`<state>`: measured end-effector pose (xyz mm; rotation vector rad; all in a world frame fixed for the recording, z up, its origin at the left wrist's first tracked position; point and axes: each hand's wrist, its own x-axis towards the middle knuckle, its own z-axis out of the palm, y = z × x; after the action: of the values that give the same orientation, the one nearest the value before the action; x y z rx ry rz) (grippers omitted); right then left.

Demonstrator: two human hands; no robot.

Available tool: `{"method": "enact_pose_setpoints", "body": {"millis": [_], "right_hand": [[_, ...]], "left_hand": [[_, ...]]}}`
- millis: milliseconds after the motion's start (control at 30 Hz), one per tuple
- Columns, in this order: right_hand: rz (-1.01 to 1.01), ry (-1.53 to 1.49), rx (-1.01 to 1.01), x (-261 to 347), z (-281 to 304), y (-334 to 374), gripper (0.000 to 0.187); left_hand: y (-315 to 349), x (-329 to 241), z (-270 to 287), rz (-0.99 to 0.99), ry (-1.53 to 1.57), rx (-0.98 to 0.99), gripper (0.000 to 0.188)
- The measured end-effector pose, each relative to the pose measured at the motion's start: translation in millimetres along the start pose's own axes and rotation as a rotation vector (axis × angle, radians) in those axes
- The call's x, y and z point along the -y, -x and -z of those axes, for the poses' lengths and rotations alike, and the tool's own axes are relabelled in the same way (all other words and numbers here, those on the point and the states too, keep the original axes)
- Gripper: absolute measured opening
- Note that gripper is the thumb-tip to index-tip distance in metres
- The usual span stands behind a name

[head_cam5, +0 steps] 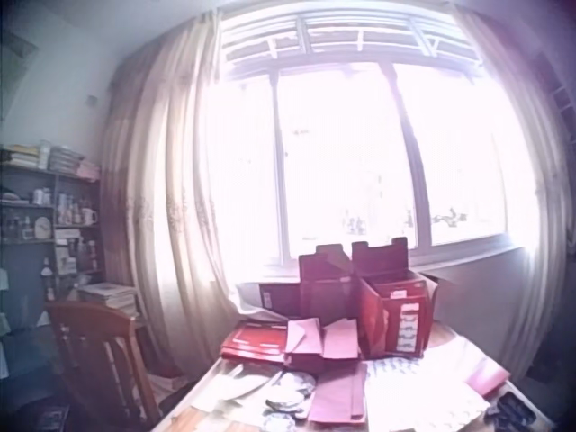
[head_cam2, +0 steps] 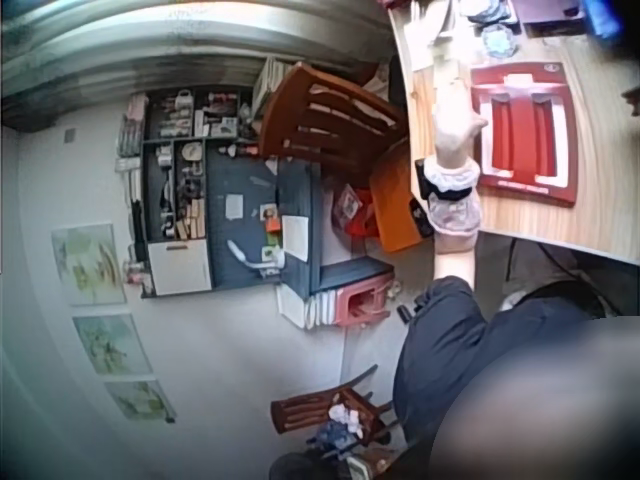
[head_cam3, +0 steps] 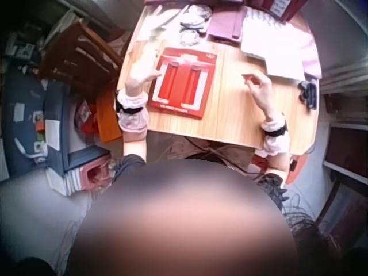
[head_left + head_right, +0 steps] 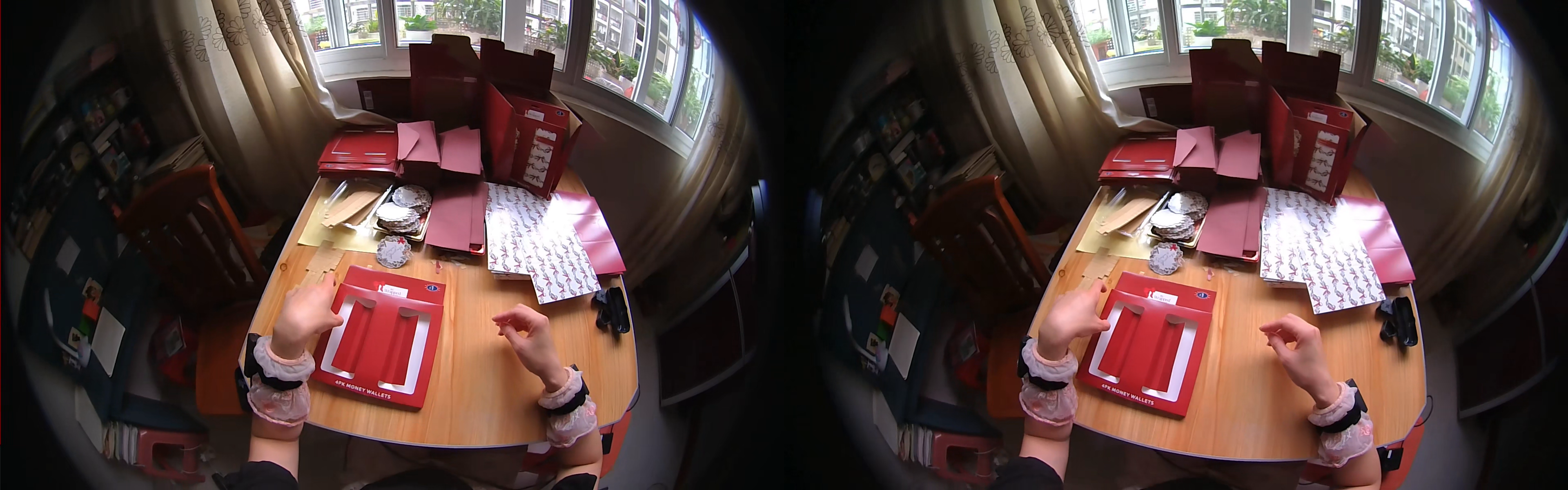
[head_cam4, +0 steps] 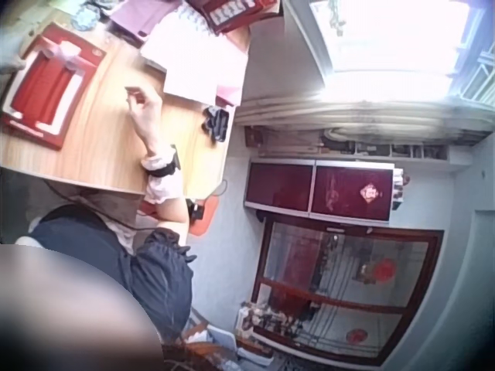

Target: The recorder is inspecting and assembling red cardboard packaging for money wallets.

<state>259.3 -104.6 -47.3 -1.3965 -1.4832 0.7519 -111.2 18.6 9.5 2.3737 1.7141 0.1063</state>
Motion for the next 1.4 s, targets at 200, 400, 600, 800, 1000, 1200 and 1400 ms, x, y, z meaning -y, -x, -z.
{"method": "enact_pose_setpoints", "body": {"millis": [200,400,600,800,1000,1200,1400], "right_hand": [[0.025,0.019,-0.012,6,0,0,0.013],[0.051,0.035,-0.009,8,-2,-2,0.013],[0.067,0.03,-0.017,8,1,1,0.013],[0.084,0.066,-0.012,7,1,1,0.013],[0.139,0.111,-0.011,11,3,1,0.013],[0.18,0.176,0.017,21,1,1,0.012],[0.144,0.171,0.068,18,-2,4,0.011]], "left_hand": [[-8,14,-9,0.128,0.03,0.095,0.039],[-13,18,-2,0.181,-0.103,-0.002,0.051],[-18,21,7,0.299,-0.091,-0.125,0.056],[-31,43,-12,0.371,-0.111,-0.072,0.055],[-34,44,-19,0.388,-0.088,-0.143,0.053],[-37,49,-17,0.464,-0.111,-0.081,0.045],[-34,36,-7,0.446,-0.095,-0.071,0.044]]}}
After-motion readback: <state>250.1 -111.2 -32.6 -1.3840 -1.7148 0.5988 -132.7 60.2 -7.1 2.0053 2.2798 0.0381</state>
